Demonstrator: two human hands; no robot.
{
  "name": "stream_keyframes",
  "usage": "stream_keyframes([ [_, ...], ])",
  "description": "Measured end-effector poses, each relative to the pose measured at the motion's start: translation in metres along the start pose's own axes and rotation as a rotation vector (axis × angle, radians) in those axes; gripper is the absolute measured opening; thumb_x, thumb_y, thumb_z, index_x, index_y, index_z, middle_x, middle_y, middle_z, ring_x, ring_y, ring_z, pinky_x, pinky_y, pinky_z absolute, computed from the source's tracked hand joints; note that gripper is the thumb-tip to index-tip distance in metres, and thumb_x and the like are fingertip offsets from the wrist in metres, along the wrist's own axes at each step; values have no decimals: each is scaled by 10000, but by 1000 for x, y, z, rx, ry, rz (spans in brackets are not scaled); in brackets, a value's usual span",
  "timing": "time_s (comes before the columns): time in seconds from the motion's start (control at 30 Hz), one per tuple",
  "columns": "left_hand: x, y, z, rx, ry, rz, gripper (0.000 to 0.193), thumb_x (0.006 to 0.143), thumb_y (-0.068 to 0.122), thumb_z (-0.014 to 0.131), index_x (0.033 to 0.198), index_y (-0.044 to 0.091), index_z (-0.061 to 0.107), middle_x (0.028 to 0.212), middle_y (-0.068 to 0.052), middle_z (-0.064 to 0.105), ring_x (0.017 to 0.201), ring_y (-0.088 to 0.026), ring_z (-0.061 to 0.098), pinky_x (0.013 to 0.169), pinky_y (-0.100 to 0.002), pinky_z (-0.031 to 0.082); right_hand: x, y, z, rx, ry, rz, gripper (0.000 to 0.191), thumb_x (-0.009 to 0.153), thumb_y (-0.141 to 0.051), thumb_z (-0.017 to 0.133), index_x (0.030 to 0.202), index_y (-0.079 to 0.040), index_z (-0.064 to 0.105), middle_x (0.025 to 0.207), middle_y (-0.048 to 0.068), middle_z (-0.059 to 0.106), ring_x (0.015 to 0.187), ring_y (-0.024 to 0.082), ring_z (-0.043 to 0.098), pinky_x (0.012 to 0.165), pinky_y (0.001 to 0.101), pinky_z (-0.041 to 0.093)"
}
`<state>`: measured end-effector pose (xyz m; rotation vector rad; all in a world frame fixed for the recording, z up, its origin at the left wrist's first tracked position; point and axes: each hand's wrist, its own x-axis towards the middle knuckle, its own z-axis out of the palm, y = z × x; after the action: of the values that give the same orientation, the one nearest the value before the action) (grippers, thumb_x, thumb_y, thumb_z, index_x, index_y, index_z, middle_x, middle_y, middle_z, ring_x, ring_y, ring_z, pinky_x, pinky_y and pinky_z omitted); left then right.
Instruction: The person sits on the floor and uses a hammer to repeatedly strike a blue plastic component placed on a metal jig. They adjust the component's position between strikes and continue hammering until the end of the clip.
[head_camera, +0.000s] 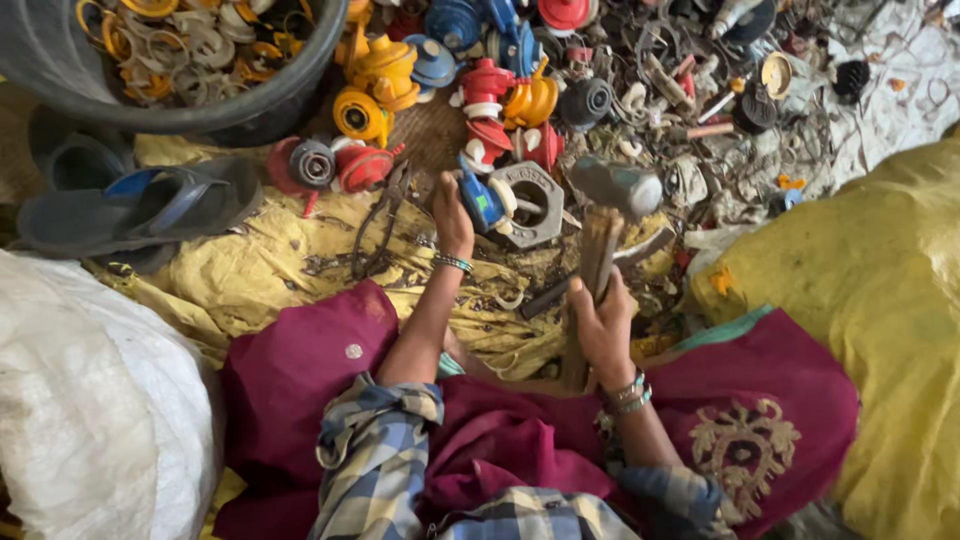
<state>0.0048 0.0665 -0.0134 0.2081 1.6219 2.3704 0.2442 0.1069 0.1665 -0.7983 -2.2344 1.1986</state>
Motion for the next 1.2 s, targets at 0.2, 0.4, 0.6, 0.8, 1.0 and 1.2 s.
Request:
stream_keyframes([
  [0.2, -2, 6, -2, 287, 40, 369, 433, 1133, 360, 435, 964, 12, 629, 897, -146, 670, 823, -292, 637, 778, -421, 503, 3, -15, -6, -108, 78, -100, 232, 1027, -149, 660, 1155, 3, 541, 768, 95, 663, 626, 168, 630, 561, 324, 511],
  [0.4, 0, 17, 2, 446, 60, 337, 357, 1113, 300, 445, 993, 22, 635, 893, -189, 668, 838, -374, 644, 774, -449, 497, 20, -4, 36, -352, -318, 371, 338, 987, -209, 695, 1161, 7, 501, 800, 148, 691, 595, 202, 629, 473, 359, 515],
  [0.6, 0, 24, 4, 441, 42, 401, 346, 1119, 269, 435, 973, 18, 623, 872, -198, 641, 811, -387, 622, 759, -454, 491, 13, -20, 1, 26, -40, 360, 310, 918, -137, 623, 1193, -34, 524, 780, 103, 675, 534, 161, 630, 437, 293, 573],
  [0.8, -6, 24, 5, 460, 54, 368, 355, 1121, 258, 436, 943, -1, 601, 866, -206, 626, 826, -403, 601, 765, -464, 478, 30, -31, -32, 179, 318, -378, 180, 1073, -163, 537, 1109, -10, 625, 844, 76, 696, 678, 130, 685, 558, 260, 579],
  [1.0, 0, 30, 0, 508, 154, 301, 365, 1104, 289, 441, 980, -1, 625, 918, -222, 659, 869, -431, 631, 768, -480, 490, 15, 27, 38, -374, -196, 231, 274, 1038, -244, 532, 1156, -2, 586, 813, 70, 685, 636, 151, 657, 525, 276, 556],
  [1.2, 15, 30, -22, 710, 265, 248, 463, 1106, 374, 415, 975, 21, 685, 929, -219, 695, 907, -440, 656, 802, -512, 485, 21, 27, -9, 13, -13, 532, 320, 1037, -286, 510, 1156, 10, 540, 784, 69, 665, 577, 165, 632, 475, 310, 543],
])
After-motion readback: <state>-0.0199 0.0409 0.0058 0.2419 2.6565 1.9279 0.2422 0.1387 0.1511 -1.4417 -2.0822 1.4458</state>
